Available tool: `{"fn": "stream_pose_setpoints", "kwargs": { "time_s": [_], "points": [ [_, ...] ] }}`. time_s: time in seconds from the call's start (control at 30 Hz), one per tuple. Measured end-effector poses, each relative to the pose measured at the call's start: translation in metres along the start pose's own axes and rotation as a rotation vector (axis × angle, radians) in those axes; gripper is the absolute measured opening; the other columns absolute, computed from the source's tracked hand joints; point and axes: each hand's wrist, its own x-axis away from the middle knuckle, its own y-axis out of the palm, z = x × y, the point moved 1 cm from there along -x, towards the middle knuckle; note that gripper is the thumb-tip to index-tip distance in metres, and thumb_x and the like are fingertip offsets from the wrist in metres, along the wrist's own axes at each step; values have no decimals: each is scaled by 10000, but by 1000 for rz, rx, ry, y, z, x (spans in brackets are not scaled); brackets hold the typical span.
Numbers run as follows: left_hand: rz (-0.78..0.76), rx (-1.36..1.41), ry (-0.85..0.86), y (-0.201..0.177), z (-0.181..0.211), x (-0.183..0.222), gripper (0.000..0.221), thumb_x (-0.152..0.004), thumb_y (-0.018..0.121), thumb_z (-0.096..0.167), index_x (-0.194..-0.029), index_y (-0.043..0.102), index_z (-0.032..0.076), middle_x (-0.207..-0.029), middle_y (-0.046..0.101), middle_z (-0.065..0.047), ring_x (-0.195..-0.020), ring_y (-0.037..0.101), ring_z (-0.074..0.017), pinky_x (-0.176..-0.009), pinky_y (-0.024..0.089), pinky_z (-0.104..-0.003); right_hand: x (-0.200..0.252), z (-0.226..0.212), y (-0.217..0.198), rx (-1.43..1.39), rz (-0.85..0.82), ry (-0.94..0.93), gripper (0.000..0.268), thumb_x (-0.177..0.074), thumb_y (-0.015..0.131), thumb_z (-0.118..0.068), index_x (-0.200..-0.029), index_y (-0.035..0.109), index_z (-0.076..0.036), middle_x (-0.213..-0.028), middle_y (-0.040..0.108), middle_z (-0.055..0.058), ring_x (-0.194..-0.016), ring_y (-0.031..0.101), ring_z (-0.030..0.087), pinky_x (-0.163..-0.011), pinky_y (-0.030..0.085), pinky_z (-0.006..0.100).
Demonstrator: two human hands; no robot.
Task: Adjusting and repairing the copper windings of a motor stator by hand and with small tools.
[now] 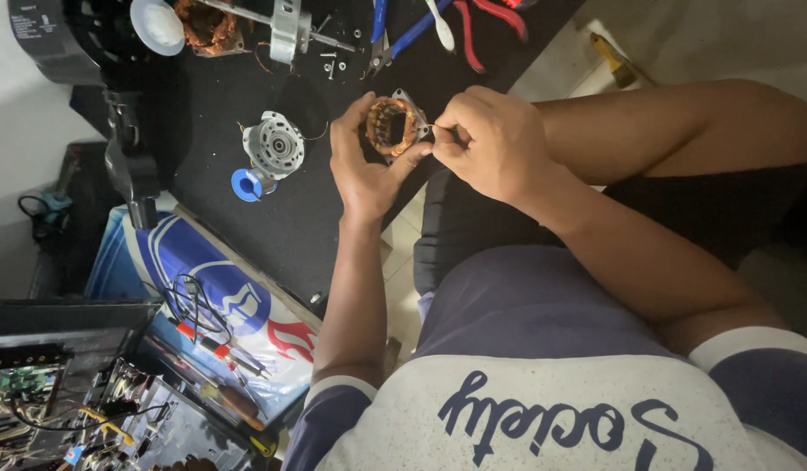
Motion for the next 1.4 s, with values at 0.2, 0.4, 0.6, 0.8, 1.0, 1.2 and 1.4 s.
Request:
{"fn": "stream_pose_setpoints", "kwargs": {
  "time_s": [0.2, 0.4, 0.6, 0.8, 1.0, 1.2, 1.4],
  "points": [
    [127, 64, 157, 10, -16, 0, 906, -651, 1040, 389, -1353, 583, 42, -1216, 637, -142, -1121, 681, -359, -1000, 560, -435, 2, 7, 11, 174, 111, -141, 158, -869, 744, -118, -767, 626, -140, -585, 446, -36, -495, 545, 141, -449, 490, 230],
    [85, -38, 282, 5, -1, -7, 740, -727, 996, 411, -1274, 622, 81, -1277, 623, -108, -1155, 626, -331, -998, 547, -440, 7, 15, 17, 166, 49, -131, 162, -881, 726, -118, -781, 602, -146, -611, 441, -22, -544, 580, 179, -473, 514, 271],
    [-8, 37, 284, -8, 8, -8, 343, -952, 763, 356, -1102, 647, 70, -1437, 487, -195, -1236, 547, -412, -1046, 491, -526, 8, 15, 13, 177, 24, -142, 150, -912, 717, -118, -803, 625, -164, -624, 452, -14, -551, 575, 181, -498, 525, 262],
    [-165, -45, 271, -22, 25, -18, 220, -1054, 591, 138, -1030, 745, -17, -1474, 471, -244, -1296, 477, -492, -1093, 431, -562, 9, 16, 13, 146, 20, -171, 165, -930, 727, -97, -802, 641, -155, -634, 499, -8, -552, 590, 171, -522, 531, 238],
    [-273, -34, 199, -26, 21, -28, 146, -985, 705, 138, -943, 772, 15, -1438, 521, -205, -1292, 496, -483, -1073, 447, -556, 10, 17, 15, 206, 8, -174, 158, -930, 721, -132, -804, 632, -162, -636, 491, -11, -553, 589, 164, -508, 521, 232],
    [-280, -250, 174, -23, 35, -24, 151, -1001, 658, 163, -914, 728, 61, -1353, 549, -116, -1226, 580, -410, -968, 524, -480, 12, 8, 14, 183, -13, -137, 117, -890, 752, -128, -822, 657, -122, -666, 552, 40, -590, 628, 219, -527, 548, 295],
    [-139, -444, 188, -29, 46, -11, 181, -1045, 587, 185, -947, 632, 40, -1312, 487, -106, -1175, 610, -404, -860, 574, -470, 16, -9, 19, 113, -164, -107, 75, -897, 764, -168, -915, 713, -116, -728, 598, 63, -657, 673, 249, -566, 580, 326]
  ]
}}
